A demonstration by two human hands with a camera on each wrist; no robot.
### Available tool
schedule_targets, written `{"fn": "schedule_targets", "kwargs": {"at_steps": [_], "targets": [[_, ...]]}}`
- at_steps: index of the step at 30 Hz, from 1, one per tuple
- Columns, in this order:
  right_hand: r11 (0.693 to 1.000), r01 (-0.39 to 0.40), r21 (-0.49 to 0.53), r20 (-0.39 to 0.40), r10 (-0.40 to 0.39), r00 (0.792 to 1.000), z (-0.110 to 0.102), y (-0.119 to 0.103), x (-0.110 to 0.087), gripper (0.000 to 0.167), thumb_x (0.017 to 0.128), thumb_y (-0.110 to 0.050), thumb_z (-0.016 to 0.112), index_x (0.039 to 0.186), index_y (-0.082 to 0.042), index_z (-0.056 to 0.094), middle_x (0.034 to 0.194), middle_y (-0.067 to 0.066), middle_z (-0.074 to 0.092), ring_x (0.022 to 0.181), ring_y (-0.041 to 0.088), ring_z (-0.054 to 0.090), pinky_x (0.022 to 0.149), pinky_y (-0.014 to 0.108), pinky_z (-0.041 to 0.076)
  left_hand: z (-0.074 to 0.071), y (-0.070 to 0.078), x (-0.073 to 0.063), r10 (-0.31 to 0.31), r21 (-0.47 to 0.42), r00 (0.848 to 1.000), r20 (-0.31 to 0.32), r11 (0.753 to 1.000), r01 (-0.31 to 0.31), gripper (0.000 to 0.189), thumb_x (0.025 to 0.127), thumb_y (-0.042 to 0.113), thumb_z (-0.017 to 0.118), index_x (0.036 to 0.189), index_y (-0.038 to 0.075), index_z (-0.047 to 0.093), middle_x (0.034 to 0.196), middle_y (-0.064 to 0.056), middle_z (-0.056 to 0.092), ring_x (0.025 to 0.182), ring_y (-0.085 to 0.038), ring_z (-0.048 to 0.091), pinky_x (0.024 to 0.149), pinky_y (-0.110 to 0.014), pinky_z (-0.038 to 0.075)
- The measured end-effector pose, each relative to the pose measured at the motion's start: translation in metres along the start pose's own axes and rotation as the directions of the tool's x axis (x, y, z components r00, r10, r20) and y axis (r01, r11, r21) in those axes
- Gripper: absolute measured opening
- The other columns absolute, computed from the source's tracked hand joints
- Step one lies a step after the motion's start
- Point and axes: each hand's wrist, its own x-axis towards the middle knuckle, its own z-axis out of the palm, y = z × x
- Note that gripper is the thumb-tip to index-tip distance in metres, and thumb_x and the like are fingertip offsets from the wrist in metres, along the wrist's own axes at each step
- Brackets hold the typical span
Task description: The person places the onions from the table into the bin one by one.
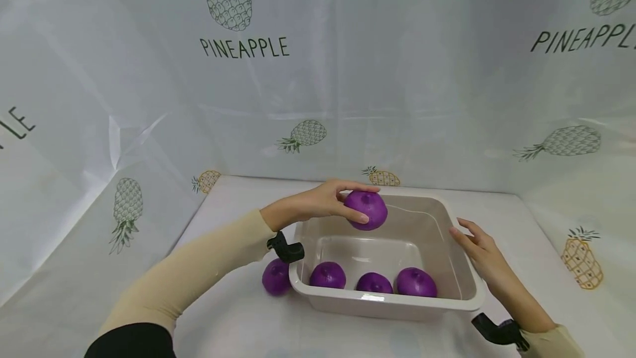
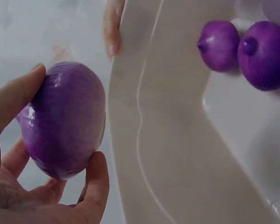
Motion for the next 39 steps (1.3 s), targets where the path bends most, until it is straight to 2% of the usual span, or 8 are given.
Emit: {"fn": "schedule_targets", "kwargs": {"at_steps": [7, 15, 21, 24, 29, 32, 36, 39], "targets": [[1.000, 0.009, 0.003, -0.009, -0.009, 1.000, 0.000, 0.001, -0.001, 0.055, 0.108, -0.029, 0.043, 0.149, 0.005, 0.029, 0.131, 0.043, 0.049, 0.099, 0.049, 0.066, 0.066, 0.046, 0.061, 0.026, -0.002, 0.031, 0.009, -0.011, 1.000, -0.001, 1.000, -0.009, 0.064, 0.086, 0.013, 0.080, 0.145, 0.019, 0.055, 0.134, -0.001, 0.058, 0.110, -0.016, 0.061, 0.089, -0.029, 0.052], [1.000, 0.016, 0.001, -0.019, -0.016, 1.000, -0.001, 0.002, 0.000, 0.053, 0.108, -0.028, 0.044, 0.148, 0.006, 0.031, 0.129, 0.044, 0.050, 0.098, 0.050, 0.066, 0.065, 0.046, 0.061, 0.051, -0.021, 0.062, -0.004, 0.025, 1.000, 0.011, 1.000, 0.004, 0.063, 0.084, 0.015, 0.082, 0.142, 0.019, 0.058, 0.128, 0.002, 0.062, 0.110, -0.010, 0.059, 0.091, -0.023, 0.050], [1.000, 0.020, -0.004, -0.021, -0.020, 1.000, -0.003, 0.003, 0.003, 0.052, 0.108, -0.025, 0.045, 0.146, 0.009, 0.033, 0.126, 0.043, 0.052, 0.097, 0.040, 0.067, 0.068, 0.039, 0.060, 0.066, -0.037, 0.082, -0.028, 0.093, 1.000, 0.009, 0.995, 0.027, 0.062, 0.082, 0.017, 0.084, 0.139, 0.022, 0.061, 0.133, 0.001, 0.062, 0.112, -0.009, 0.059, 0.091, -0.021, 0.049], [1.000, 0.016, -0.004, -0.014, -0.016, 1.000, -0.003, 0.003, 0.003, 0.053, 0.108, -0.025, 0.045, 0.146, 0.009, 0.032, 0.127, 0.044, 0.052, 0.099, 0.040, 0.066, 0.070, 0.038, 0.059, 0.072, -0.046, 0.090, -0.028, 0.133, 0.999, 0.021, 0.991, 0.025, 0.062, 0.083, 0.018, 0.084, 0.140, 0.020, 0.060, 0.137, 0.001, 0.060, 0.112, -0.008, 0.059, 0.090, -0.019, 0.048], [1.000, 0.012, -0.006, -0.014, -0.012, 1.000, -0.003, 0.002, 0.001, 0.054, 0.108, -0.028, 0.045, 0.147, 0.007, 0.032, 0.129, 0.044, 0.050, 0.100, 0.047, 0.065, 0.069, 0.045, 0.061, 0.085, -0.060, 0.102, -0.022, 0.195, 0.999, 0.027, 0.981, 0.017, 0.063, 0.081, 0.018, 0.085, 0.140, 0.017, 0.061, 0.137, 0.001, 0.060, 0.108, -0.005, 0.059, 0.088, -0.016, 0.048], [1.000, 0.010, -0.016, -0.017, -0.011, 1.000, -0.004, 0.002, 0.000, 0.054, 0.108, -0.029, 0.044, 0.147, 0.006, 0.031, 0.131, 0.044, 0.048, 0.102, 0.051, 0.064, 0.069, 0.049, 0.060, 0.096, -0.067, 0.108, -0.019, 0.271, 1.000, 0.022, 0.962, 0.013, 0.063, 0.080, 0.021, 0.086, 0.138, 0.017, 0.063, 0.135, 0.003, 0.062, 0.109, -0.003, 0.059, 0.090, -0.013, 0.045], [1.000, 0.008, -0.020, -0.011, -0.009, 1.000, -0.003, 0.003, 0.001, 0.056, 0.108, -0.030, 0.043, 0.148, 0.007, 0.029, 0.133, 0.045, 0.046, 0.106, 0.055, 0.060, 0.072, 0.054, 0.059, 0.110, -0.074, 0.111, -0.035, 0.337, 0.999, 0.003, 0.941, 0.032, 0.062, 0.079, 0.024, 0.087, 0.136, 0.018, 0.064, 0.133, 0.004, 0.063, 0.113, -0.003, 0.058, 0.093, -0.012, 0.041], [1.000, 0.014, -0.019, -0.014, -0.014, 1.000, -0.002, 0.002, 0.001, 0.056, 0.108, -0.030, 0.043, 0.148, 0.008, 0.030, 0.132, 0.045, 0.046, 0.106, 0.055, 0.060, 0.074, 0.054, 0.058, 0.117, -0.079, 0.111, -0.043, 0.325, 0.999, -0.018, 0.945, 0.046, 0.062, 0.078, 0.022, 0.088, 0.135, 0.017, 0.064, 0.131, 0.002, 0.065, 0.113, -0.005, 0.059, 0.093, -0.013, 0.042]]}}
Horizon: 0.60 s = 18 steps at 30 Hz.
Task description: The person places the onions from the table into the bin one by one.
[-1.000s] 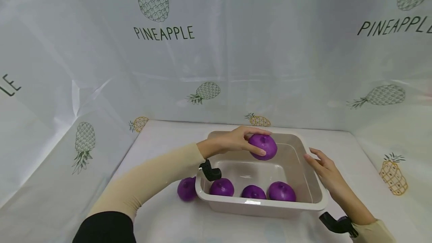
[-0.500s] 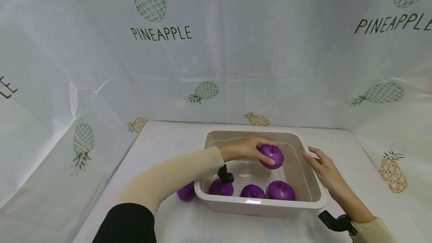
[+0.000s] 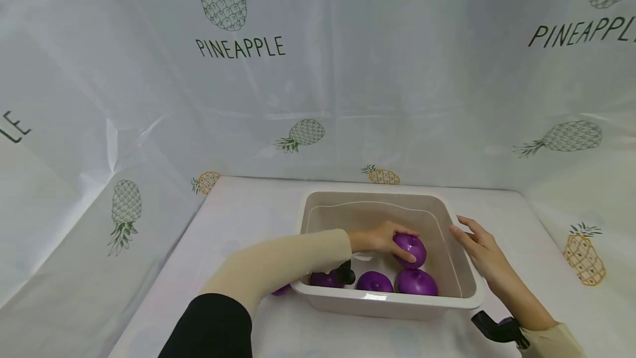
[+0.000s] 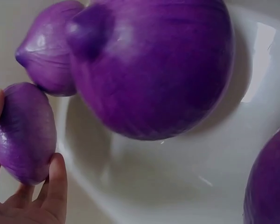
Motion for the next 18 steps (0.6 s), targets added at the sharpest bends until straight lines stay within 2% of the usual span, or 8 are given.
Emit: {"fn": "schedule_targets", "kwargs": {"at_steps": [7, 12, 18], "targets": [[1.000, 0.002, -0.005, -0.005, -0.002, 1.000, 0.000, -0.001, 0.000, 0.058, 0.108, -0.029, 0.043, 0.148, 0.010, 0.028, 0.131, 0.046, 0.046, 0.105, 0.055, 0.060, 0.075, 0.056, 0.058, 0.009, -0.004, 0.003, 0.008, 0.036, 0.999, -0.033, 0.999, -0.007, 0.061, 0.080, 0.024, 0.086, 0.135, 0.016, 0.064, 0.128, 0.001, 0.067, 0.109, -0.004, 0.060, 0.090, -0.012, 0.042], [1.000, -0.006, -0.012, 0.000, 0.006, 1.000, -0.001, -0.001, 0.001, 0.059, 0.108, -0.030, 0.043, 0.148, 0.009, 0.027, 0.131, 0.046, 0.046, 0.106, 0.054, 0.060, 0.075, 0.054, 0.058, 0.014, -0.005, 0.006, 0.010, 0.088, 0.998, -0.054, 0.996, -0.006, 0.061, 0.078, 0.024, 0.087, 0.134, 0.014, 0.065, 0.128, -0.001, 0.066, 0.112, -0.005, 0.059, 0.091, -0.011, 0.041], [1.000, 0.004, -0.006, -0.006, -0.004, 1.000, -0.001, 0.000, 0.001, 0.056, 0.108, -0.028, 0.043, 0.147, 0.010, 0.029, 0.130, 0.045, 0.048, 0.104, 0.052, 0.062, 0.075, 0.049, 0.059, 0.023, -0.008, 0.012, 0.029, 0.145, 0.999, -0.028, 0.989, -0.024, 0.063, 0.076, 0.024, 0.089, 0.133, 0.014, 0.065, 0.131, 0.000, 0.064, 0.116, -0.003, 0.056, 0.094, -0.010, 0.037]]}}
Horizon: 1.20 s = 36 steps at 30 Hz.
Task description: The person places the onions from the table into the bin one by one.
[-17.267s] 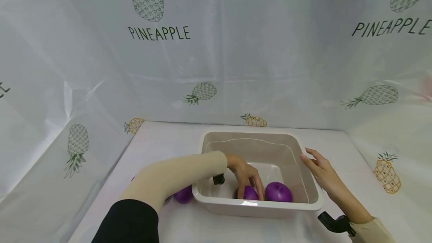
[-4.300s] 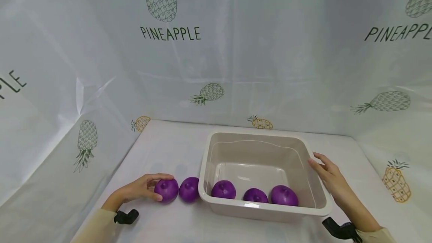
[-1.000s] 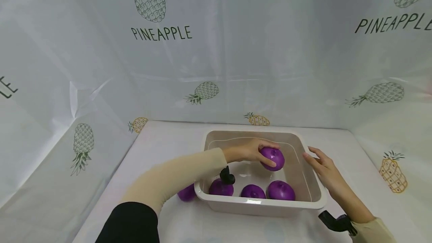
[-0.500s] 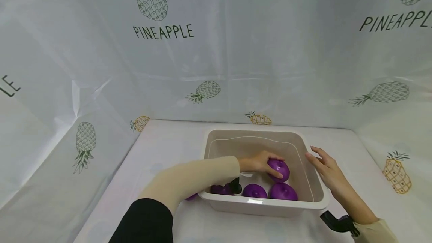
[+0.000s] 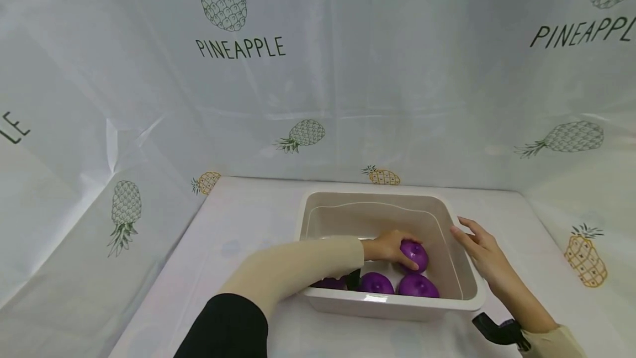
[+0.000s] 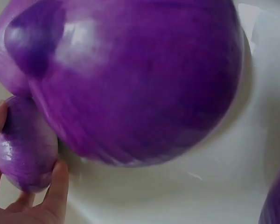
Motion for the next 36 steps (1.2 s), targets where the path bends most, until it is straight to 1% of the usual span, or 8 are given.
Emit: {"fn": "schedule_targets", "kwargs": {"at_steps": [3, 8, 15, 20, 25, 29, 32, 36], "targets": [[1.000, -0.003, -0.001, 0.001, 0.003, 1.000, 0.001, 0.000, -0.001, 0.055, 0.108, -0.029, 0.043, 0.147, 0.009, 0.030, 0.130, 0.045, 0.048, 0.103, 0.051, 0.063, 0.073, 0.046, 0.059, 0.000, 0.000, 0.000, 0.009, 0.023, 1.000, 0.012, 1.000, -0.009, 0.063, 0.076, 0.024, 0.088, 0.134, 0.014, 0.064, 0.132, 0.001, 0.064, 0.117, -0.003, 0.055, 0.095, -0.010, 0.036], [1.000, -0.025, -0.005, 0.020, 0.025, 0.999, 0.001, 0.000, -0.001, 0.058, 0.109, -0.031, 0.041, 0.148, 0.008, 0.027, 0.133, 0.045, 0.044, 0.107, 0.055, 0.060, 0.074, 0.054, 0.058, -0.003, 0.001, -0.003, 0.021, 0.029, 0.999, 0.043, 0.999, -0.022, 0.064, 0.077, 0.021, 0.088, 0.135, 0.013, 0.063, 0.133, -0.001, 0.063, 0.119, -0.004, 0.054, 0.096, -0.010, 0.036], [0.999, -0.035, -0.007, 0.031, 0.035, 0.999, 0.004, 0.000, -0.001, 0.058, 0.109, -0.031, 0.041, 0.149, 0.008, 0.026, 0.134, 0.044, 0.045, 0.106, 0.052, 0.061, 0.075, 0.053, 0.058, -0.022, 0.003, -0.007, 0.029, 0.013, 0.997, 0.067, 0.999, -0.030, 0.066, 0.073, 0.010, 0.090, 0.134, 0.008, 0.063, 0.136, -0.006, 0.061, 0.123, -0.010, 0.054, 0.097, -0.010, 0.036], [0.999, -0.036, -0.015, 0.028, 0.037, 0.999, 0.004, -0.001, -0.002, 0.057, 0.109, -0.031, 0.041, 0.149, 0.007, 0.027, 0.135, 0.044, 0.045, 0.108, 0.052, 0.060, 0.075, 0.052, 0.059, -0.045, 0.009, -0.015, 0.022, 0.047, 0.996, 0.083, 0.999, -0.026, 0.062, 0.078, 0.016, 0.087, 0.135, 0.008, 0.063, 0.137, -0.003, 0.061, 0.126, -0.013, 0.054, 0.098, -0.012, 0.037], [0.999, -0.028, -0.024, 0.026, 0.028, 0.999, 0.002, -0.001, -0.002, 0.056, 0.109, -0.030, 0.042, 0.148, 0.007, 0.028, 0.133, 0.044, 0.046, 0.103, 0.049, 0.063, 0.073, 0.049, 0.060, -0.074, 0.019, -0.032, 0.012, -0.012, 0.993, 0.118, 1.000, -0.010, 0.060, 0.086, 0.024, 0.081, 0.140, 0.012, 0.059, 0.139, -0.002, 0.059, 0.129, -0.011, 0.052, 0.101, -0.017, 0.039], [1.000, 0.000, -0.026, 0.013, 0.001, 1.000, 0.000, -0.001, -0.003, 0.054, 0.109, -0.028, 0.042, 0.148, 0.008, 0.029, 0.129, 0.045, 0.049, 0.097, 0.046, 0.066, 0.068, 0.044, 0.060, -0.097, 0.032, -0.044, 0.069, -0.066, 0.987, 0.144, 0.996, -0.060, 0.060, 0.089, 0.022, 0.078, 0.143, 0.011, 0.055, 0.142, -0.006, 0.057, 0.130, -0.014, 0.051, 0.101, -0.021, 0.042], [1.000, 0.007, -0.022, 0.011, -0.007, 1.000, 0.000, -0.002, -0.003, 0.054, 0.109, -0.027, 0.042, 0.148, 0.008, 0.029, 0.128, 0.045, 0.049, 0.097, 0.046, 0.066, 0.067, 0.044, 0.061, -0.112, 0.041, -0.053, 0.097, -0.096, 0.987, 0.128, 0.992, -0.085, 0.059, 0.089, 0.020, 0.078, 0.143, 0.012, 0.055, 0.142, -0.006, 0.057, 0.125, -0.016, 0.056, 0.095, -0.019, 0.047], [1.000, -0.004, -0.022, 0.013, 0.004, 1.000, 0.000, -0.002, -0.003, 0.055, 0.109, -0.028, 0.042, 0.148, 0.008, 0.028, 0.128, 0.045, 0.049, 0.097, 0.046, 0.066, 0.068, 0.044, 0.060, -0.136, 0.047, -0.072, 0.075, -0.104, 0.995, 0.069, 0.992, -0.067, 0.059, 0.088, 0.024, 0.079, 0.143, 0.019, 0.057, 0.141, -0.003, 0.057, 0.114, -0.017, 0.062, 0.088, -0.018, 0.049]]}}
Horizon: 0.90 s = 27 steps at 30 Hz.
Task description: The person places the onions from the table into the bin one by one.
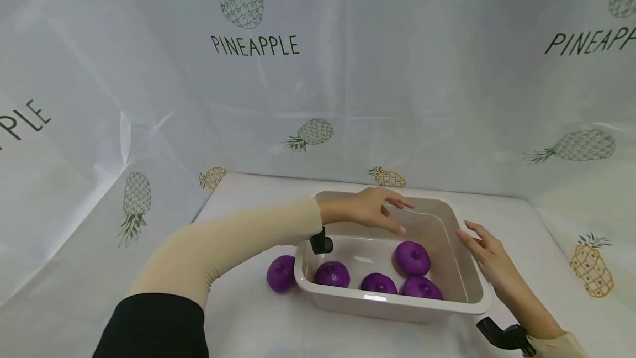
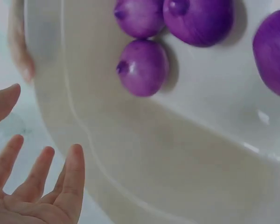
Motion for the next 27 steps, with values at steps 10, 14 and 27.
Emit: {"fn": "schedule_targets", "kwargs": {"at_steps": [10, 14, 27], "targets": [[1.000, -0.005, -0.008, 0.010, 0.005, 1.000, 0.001, 0.002, 0.002, 0.054, 0.109, -0.028, 0.041, 0.148, 0.008, 0.029, 0.129, 0.045, 0.049, 0.097, 0.046, 0.067, 0.068, 0.044, 0.061, -0.048, -0.011, -0.055, 0.017, -0.024, 0.993, -0.121, 0.999, -0.020, 0.058, 0.091, 0.021, 0.076, 0.145, 0.019, 0.054, 0.142, -0.006, 0.053, 0.121, -0.029, 0.060, 0.087, -0.026, 0.054], [1.000, -0.011, 0.006, 0.013, 0.011, 1.000, 0.000, 0.002, 0.001, 0.055, 0.109, -0.028, 0.041, 0.148, 0.008, 0.028, 0.128, 0.044, 0.050, 0.093, 0.041, 0.069, 0.066, 0.043, 0.061, -0.062, -0.022, -0.079, 0.022, -0.038, 0.986, -0.165, 0.999, -0.029, 0.058, 0.090, 0.017, 0.076, 0.144, 0.017, 0.054, 0.143, -0.007, 0.053, 0.120, -0.029, 0.060, 0.089, -0.028, 0.054], [1.000, -0.011, 0.004, 0.005, 0.010, 1.000, 0.000, 0.001, 0.002, 0.054, 0.109, -0.028, 0.042, 0.147, 0.009, 0.029, 0.126, 0.044, 0.052, 0.087, 0.024, 0.070, 0.065, 0.034, 0.059, -0.076, -0.070, -0.153, -0.119, -0.151, 0.948, -0.296, 0.986, 0.077, 0.063, 0.087, 0.019, 0.080, 0.144, 0.018, 0.054, 0.145, -0.005, 0.052, 0.123, -0.030, 0.057, 0.094, -0.035, 0.053]]}}
